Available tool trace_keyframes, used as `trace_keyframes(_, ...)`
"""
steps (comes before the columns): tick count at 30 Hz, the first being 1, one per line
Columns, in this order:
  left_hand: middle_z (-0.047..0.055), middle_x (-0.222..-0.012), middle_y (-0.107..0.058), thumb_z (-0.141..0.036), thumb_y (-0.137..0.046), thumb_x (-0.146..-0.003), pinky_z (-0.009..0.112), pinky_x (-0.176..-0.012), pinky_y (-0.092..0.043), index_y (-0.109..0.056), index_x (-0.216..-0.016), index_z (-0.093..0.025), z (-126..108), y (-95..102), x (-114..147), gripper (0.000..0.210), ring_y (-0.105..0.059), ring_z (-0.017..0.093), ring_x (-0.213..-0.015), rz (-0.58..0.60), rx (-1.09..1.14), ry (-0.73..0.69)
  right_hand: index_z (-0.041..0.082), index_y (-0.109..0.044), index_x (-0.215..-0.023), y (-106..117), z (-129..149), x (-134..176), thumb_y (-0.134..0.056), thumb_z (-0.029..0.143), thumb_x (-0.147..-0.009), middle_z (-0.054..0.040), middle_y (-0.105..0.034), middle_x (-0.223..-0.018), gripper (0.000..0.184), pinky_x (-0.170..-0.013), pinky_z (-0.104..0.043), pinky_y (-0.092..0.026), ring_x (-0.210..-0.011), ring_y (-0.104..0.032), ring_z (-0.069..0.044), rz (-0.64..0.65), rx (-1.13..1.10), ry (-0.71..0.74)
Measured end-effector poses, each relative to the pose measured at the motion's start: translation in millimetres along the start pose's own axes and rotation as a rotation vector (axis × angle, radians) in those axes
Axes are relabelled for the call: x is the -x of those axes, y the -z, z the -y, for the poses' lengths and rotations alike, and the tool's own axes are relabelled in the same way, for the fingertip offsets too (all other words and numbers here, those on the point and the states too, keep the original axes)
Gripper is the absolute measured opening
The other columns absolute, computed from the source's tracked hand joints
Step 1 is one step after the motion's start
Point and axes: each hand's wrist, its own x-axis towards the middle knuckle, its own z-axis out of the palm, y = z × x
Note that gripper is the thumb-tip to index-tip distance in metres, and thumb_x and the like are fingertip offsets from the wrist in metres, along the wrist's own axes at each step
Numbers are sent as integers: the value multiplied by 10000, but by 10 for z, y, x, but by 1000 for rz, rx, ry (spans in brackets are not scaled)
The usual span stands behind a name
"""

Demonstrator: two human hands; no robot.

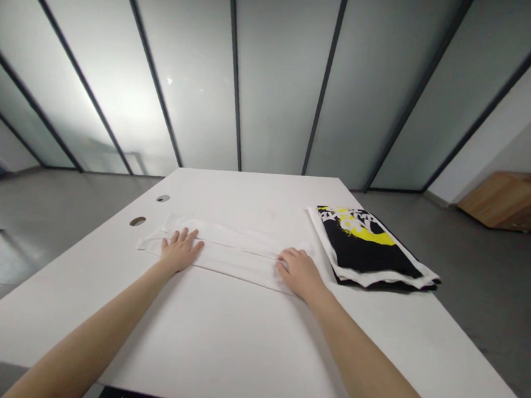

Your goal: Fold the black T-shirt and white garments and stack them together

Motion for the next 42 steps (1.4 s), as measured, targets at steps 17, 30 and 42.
trace_keyframes(17,176,-1673,-437,-558,-304,-1069,685,-1252,-218,-657,-1440,-205,-529,198,-310,622,-277,435,-1592,-107,73,34,224,-762,-823,247,346,136,-621,311,-954,-25,-741,-758,211,-645,-274,-373,-688,-624,-172,238,-174,194)
trace_keyframes(30,152,-1775,-218,-724,-288,-992,814,-1182,-183,-352,-1667,-321,-849,-34,-586,789,-173,500,-1606,81,13,-37,213,-787,-966,158,590,170,-736,248,-848,-24,-758,-886,133,-714,-266,-409,-797,-644,-178,327,-308,320)
trace_keyframes(42,86,-1789,-199,-718,-311,-1021,747,-1228,-181,-315,-1671,-390,-991,-42,-915,728,-179,443,-1622,125,-7,-289,172,-791,-1137,76,693,240,-930,396,-703,-2,-743,-823,508,-673,-217,-503,-719,-677,-130,971,-963,208)
